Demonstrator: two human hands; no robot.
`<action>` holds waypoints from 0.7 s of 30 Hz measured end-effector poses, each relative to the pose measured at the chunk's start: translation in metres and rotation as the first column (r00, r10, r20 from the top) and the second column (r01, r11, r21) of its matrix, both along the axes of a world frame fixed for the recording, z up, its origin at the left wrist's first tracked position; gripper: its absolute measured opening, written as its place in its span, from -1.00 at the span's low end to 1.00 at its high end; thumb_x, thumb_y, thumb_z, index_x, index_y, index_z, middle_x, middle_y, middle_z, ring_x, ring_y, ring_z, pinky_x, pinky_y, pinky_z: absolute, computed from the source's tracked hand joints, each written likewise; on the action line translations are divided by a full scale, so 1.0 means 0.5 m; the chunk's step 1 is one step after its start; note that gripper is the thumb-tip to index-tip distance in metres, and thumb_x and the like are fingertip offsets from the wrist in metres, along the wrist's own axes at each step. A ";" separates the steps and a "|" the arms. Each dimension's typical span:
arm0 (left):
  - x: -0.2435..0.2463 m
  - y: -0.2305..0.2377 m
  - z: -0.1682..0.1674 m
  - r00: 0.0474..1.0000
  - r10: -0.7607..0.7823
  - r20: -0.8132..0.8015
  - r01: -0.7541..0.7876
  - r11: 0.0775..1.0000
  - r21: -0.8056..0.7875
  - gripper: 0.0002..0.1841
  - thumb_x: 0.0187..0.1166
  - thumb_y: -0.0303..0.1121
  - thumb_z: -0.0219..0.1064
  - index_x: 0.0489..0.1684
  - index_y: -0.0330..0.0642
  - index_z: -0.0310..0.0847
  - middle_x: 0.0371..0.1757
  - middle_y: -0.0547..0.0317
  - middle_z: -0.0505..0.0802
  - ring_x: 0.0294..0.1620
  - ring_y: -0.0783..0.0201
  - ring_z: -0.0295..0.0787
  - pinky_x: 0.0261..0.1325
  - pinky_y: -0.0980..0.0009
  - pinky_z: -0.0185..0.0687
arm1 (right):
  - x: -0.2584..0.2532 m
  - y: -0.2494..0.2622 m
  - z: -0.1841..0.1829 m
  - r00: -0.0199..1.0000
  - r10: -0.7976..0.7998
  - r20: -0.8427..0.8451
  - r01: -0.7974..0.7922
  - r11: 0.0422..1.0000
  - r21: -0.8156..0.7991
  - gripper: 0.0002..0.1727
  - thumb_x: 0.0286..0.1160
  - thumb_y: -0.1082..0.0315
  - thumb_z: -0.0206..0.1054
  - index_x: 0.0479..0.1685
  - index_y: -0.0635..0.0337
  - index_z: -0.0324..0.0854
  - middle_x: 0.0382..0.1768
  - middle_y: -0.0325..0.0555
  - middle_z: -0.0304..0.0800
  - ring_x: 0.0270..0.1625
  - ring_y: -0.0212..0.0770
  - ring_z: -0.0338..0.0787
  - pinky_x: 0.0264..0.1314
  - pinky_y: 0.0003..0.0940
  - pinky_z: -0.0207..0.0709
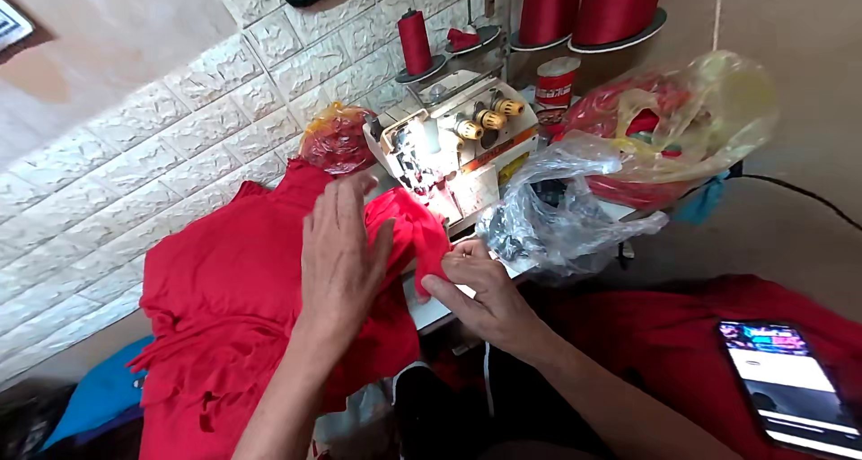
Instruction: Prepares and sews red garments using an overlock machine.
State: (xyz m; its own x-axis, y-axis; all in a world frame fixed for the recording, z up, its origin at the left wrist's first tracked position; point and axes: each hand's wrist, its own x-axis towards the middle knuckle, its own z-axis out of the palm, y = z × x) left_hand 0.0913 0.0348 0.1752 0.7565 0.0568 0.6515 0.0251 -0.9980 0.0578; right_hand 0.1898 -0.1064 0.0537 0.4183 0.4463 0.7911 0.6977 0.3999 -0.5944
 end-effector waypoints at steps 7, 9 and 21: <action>0.019 -0.014 -0.150 0.990 -0.140 -0.002 0.086 0.621 -0.779 -0.71 0.86 -0.34 0.01 -0.19 -0.21 0.64 -0.43 0.31 0.82 -0.47 0.48 0.77 -0.37 0.53 0.73 | -0.009 -0.085 0.000 0.995 0.017 -0.102 -0.021 0.999 -0.034 -0.67 0.82 0.22 0.13 -0.22 0.16 0.75 -0.33 -0.40 0.84 -0.15 -0.62 0.73 0.47 -0.26 0.36; 0.027 -0.033 -0.176 0.969 -0.225 0.100 0.166 0.297 -0.940 -0.64 0.89 -0.36 -0.07 -0.24 -0.26 0.62 -0.43 0.24 0.84 -0.44 0.44 0.79 -0.33 0.53 0.73 | -0.009 -0.100 -0.009 0.995 -0.041 -0.093 0.036 0.998 -0.059 -0.66 0.81 0.21 0.13 -0.21 0.19 0.76 -0.31 -0.34 0.81 -0.15 -0.59 0.69 0.30 -0.37 0.41; 0.032 -0.088 -0.247 0.965 -0.150 0.216 0.178 -0.232 -0.956 -0.70 0.88 -0.41 -0.06 0.04 -0.33 0.63 -0.20 -0.02 0.90 -0.22 0.21 0.92 -0.07 0.28 0.88 | -0.019 -0.135 -0.065 0.835 -0.106 -0.540 -0.081 0.947 -0.311 -0.67 0.47 0.13 0.50 0.10 0.09 0.71 -0.30 -0.28 0.89 -0.32 -0.42 0.86 -0.25 -0.54 0.77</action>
